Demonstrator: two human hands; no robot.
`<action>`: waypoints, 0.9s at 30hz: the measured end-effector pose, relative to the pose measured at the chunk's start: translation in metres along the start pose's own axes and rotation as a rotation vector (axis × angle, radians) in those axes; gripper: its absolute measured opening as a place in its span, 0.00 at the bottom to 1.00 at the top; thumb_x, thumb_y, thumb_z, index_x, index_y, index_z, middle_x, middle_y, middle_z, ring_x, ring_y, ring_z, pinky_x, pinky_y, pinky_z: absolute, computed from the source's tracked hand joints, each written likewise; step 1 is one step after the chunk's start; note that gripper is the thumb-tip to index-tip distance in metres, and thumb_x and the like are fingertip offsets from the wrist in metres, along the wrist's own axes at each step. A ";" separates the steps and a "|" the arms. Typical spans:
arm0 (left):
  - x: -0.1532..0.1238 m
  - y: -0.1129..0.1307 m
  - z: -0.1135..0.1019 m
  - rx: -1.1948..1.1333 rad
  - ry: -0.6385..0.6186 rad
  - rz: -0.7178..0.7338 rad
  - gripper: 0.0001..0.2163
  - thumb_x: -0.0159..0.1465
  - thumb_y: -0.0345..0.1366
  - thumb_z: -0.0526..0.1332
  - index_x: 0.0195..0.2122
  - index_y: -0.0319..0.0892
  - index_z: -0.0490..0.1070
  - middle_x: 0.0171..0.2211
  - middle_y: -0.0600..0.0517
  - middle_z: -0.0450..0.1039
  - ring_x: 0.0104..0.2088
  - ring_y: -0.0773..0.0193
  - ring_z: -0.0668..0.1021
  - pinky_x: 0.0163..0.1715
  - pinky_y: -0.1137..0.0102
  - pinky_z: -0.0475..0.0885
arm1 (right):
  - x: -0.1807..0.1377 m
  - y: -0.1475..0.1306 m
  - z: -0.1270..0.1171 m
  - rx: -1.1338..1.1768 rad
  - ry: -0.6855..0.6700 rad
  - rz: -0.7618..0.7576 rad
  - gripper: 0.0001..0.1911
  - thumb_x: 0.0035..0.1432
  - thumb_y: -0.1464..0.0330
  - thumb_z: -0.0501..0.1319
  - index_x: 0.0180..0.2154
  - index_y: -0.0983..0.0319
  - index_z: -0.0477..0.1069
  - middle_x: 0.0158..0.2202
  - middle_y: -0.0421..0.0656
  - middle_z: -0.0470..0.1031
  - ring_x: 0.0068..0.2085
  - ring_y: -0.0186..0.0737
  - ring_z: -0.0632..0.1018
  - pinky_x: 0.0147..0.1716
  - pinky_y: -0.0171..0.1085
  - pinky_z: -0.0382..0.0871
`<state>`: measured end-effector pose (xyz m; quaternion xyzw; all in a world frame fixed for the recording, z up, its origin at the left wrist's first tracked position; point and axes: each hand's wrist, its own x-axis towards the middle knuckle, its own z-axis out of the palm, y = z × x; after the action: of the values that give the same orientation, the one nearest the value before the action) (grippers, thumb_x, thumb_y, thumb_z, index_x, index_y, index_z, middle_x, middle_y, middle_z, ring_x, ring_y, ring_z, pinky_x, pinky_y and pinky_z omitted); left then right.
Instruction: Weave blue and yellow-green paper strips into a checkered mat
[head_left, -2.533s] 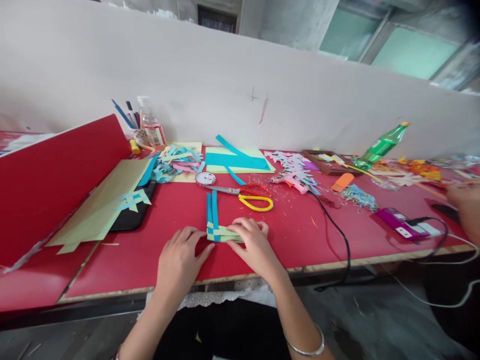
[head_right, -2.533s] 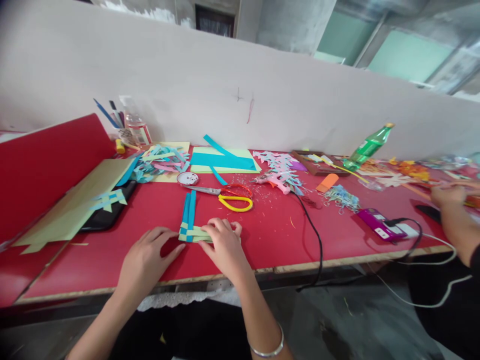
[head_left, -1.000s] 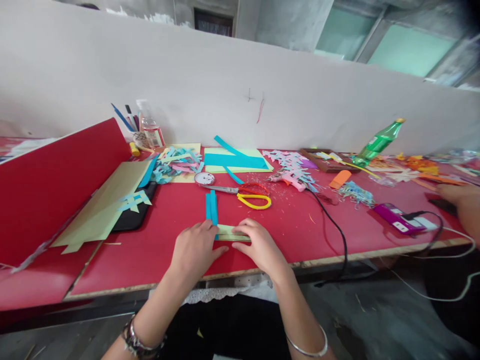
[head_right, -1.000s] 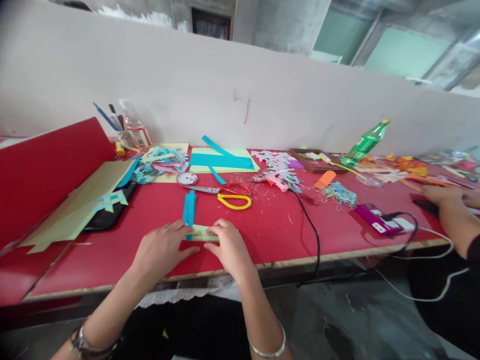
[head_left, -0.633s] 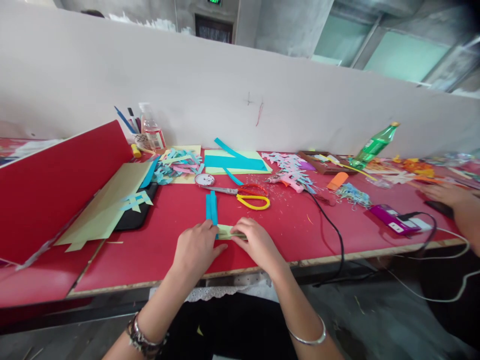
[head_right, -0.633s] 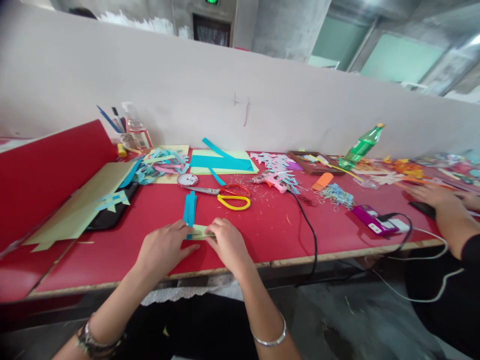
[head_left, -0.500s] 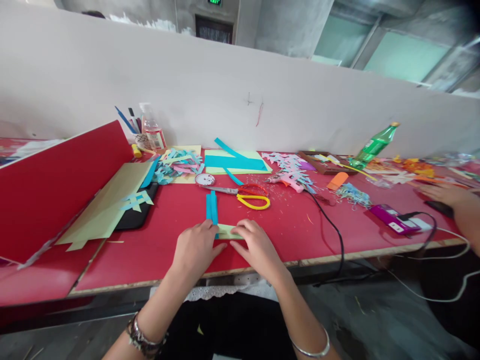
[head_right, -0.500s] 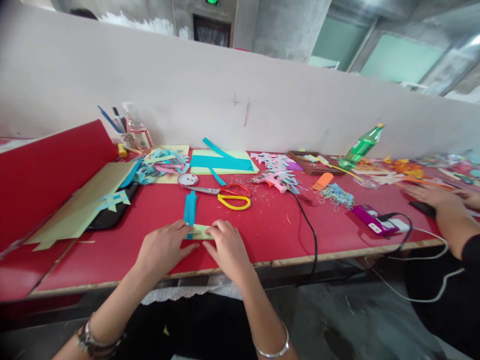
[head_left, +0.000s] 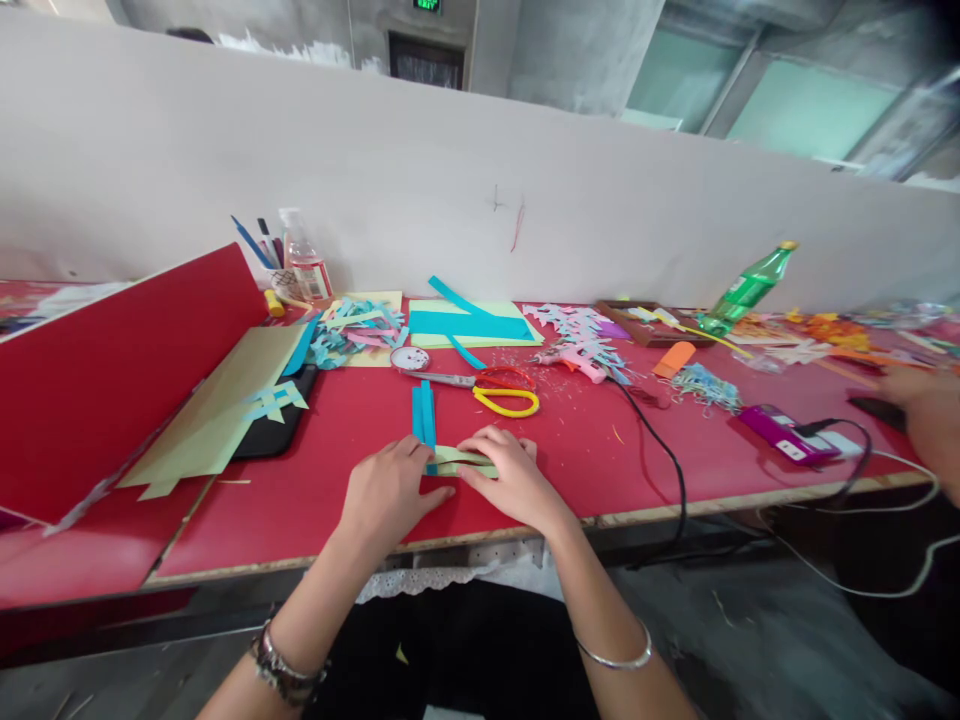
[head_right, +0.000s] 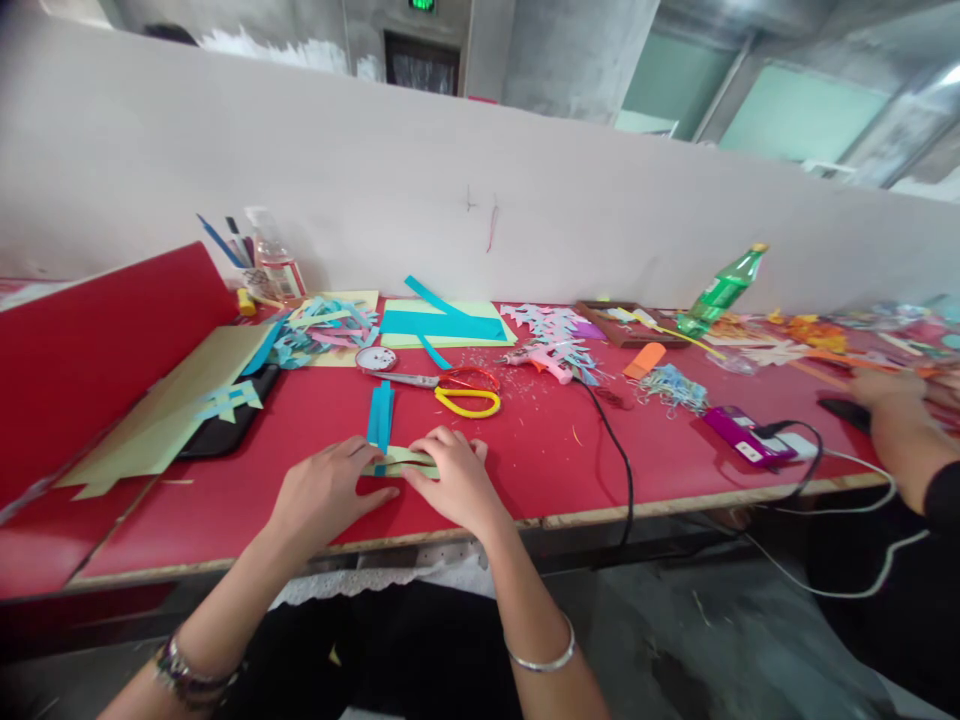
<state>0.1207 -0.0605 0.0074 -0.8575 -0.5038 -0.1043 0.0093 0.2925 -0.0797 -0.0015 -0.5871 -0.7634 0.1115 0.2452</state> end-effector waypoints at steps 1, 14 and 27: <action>0.001 0.000 0.000 -0.008 -0.001 -0.004 0.13 0.55 0.47 0.58 0.36 0.44 0.68 0.34 0.51 0.70 0.35 0.61 0.74 0.27 0.73 0.65 | 0.002 0.001 0.000 -0.005 -0.003 0.002 0.11 0.56 0.62 0.54 0.40 0.57 0.67 0.40 0.42 0.69 0.43 0.40 0.69 0.41 0.42 0.55; 0.008 0.006 -0.004 0.004 0.033 -0.066 0.16 0.58 0.50 0.52 0.29 0.43 0.70 0.30 0.51 0.73 0.31 0.60 0.76 0.21 0.73 0.61 | 0.022 -0.013 -0.022 0.072 0.095 -0.043 0.06 0.54 0.71 0.55 0.29 0.57 0.70 0.32 0.37 0.74 0.37 0.37 0.72 0.47 0.46 0.46; 0.016 0.008 -0.002 0.064 0.048 -0.120 0.15 0.61 0.38 0.47 0.23 0.41 0.70 0.26 0.49 0.74 0.27 0.59 0.76 0.19 0.73 0.59 | -0.017 -0.004 -0.008 0.098 0.051 -0.018 0.14 0.54 0.70 0.56 0.44 0.59 0.65 0.41 0.44 0.70 0.44 0.41 0.70 0.42 0.39 0.64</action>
<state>0.1344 -0.0508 0.0127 -0.8222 -0.5570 -0.1091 0.0428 0.2965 -0.0983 0.0034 -0.5700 -0.7558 0.1315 0.2943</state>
